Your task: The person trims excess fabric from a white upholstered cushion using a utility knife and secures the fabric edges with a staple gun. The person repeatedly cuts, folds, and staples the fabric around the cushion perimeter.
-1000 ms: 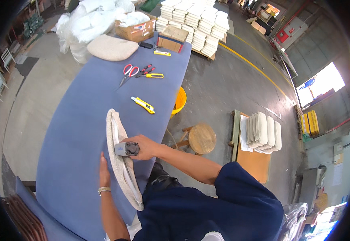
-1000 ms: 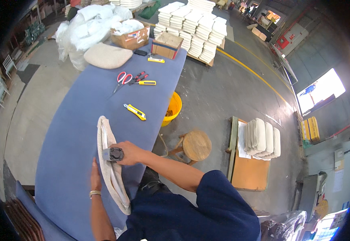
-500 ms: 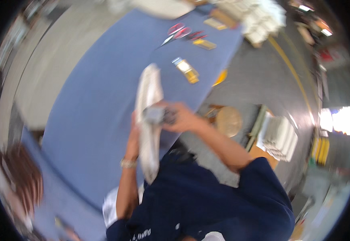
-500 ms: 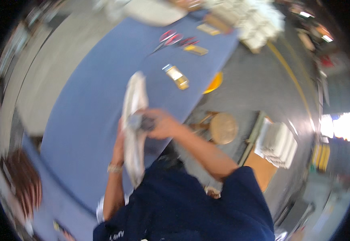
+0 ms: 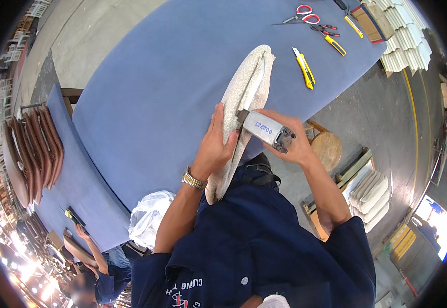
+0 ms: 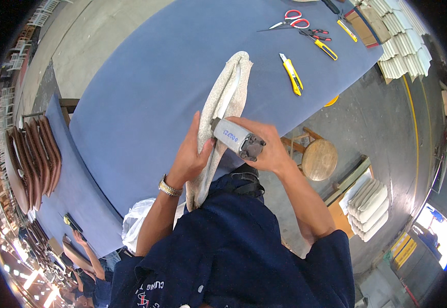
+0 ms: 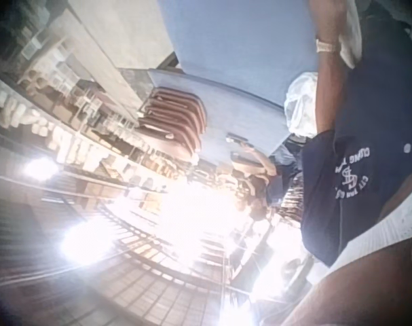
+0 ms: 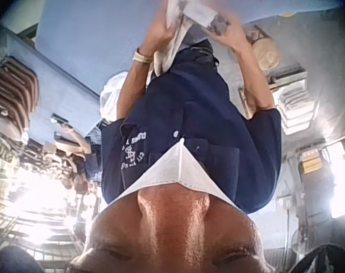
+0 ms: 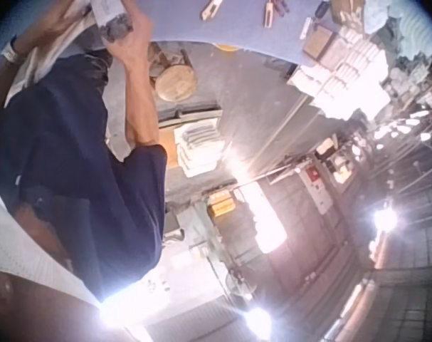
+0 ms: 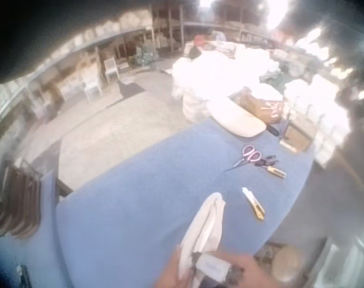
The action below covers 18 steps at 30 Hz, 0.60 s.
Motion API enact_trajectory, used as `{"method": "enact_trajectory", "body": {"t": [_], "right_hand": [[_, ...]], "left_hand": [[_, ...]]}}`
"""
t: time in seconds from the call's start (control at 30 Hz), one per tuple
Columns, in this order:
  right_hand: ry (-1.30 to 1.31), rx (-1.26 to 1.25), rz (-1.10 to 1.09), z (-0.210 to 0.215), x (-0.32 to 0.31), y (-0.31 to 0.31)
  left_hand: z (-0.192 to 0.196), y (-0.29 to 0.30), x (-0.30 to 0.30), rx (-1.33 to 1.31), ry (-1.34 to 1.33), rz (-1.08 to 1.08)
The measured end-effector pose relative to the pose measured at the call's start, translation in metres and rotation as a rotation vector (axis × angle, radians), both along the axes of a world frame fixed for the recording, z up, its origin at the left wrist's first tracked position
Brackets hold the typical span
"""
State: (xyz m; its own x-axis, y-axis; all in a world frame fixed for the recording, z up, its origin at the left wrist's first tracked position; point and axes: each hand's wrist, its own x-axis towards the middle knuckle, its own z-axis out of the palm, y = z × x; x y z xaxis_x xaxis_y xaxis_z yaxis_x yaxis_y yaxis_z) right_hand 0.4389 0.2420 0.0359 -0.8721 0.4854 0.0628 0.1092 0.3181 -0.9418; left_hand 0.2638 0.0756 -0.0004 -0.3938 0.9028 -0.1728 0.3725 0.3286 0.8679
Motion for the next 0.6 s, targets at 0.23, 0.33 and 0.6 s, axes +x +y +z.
{"method": "enact_trajectory", "body": {"t": [0.23,0.33,0.6], "right_hand": [[-0.033,-0.016,0.06,0.008,-0.006,0.009],[-0.093,-0.066,0.044,0.014,-0.009,0.006],[-0.115,-0.02,0.031,0.012,-0.005,0.0]], "left_hand": [[-0.002,0.0,0.005,0.051,0.057,0.01],[-0.001,0.001,0.015,-0.004,0.121,0.052],[-0.002,0.001,0.014,-0.052,0.141,0.069]]}}
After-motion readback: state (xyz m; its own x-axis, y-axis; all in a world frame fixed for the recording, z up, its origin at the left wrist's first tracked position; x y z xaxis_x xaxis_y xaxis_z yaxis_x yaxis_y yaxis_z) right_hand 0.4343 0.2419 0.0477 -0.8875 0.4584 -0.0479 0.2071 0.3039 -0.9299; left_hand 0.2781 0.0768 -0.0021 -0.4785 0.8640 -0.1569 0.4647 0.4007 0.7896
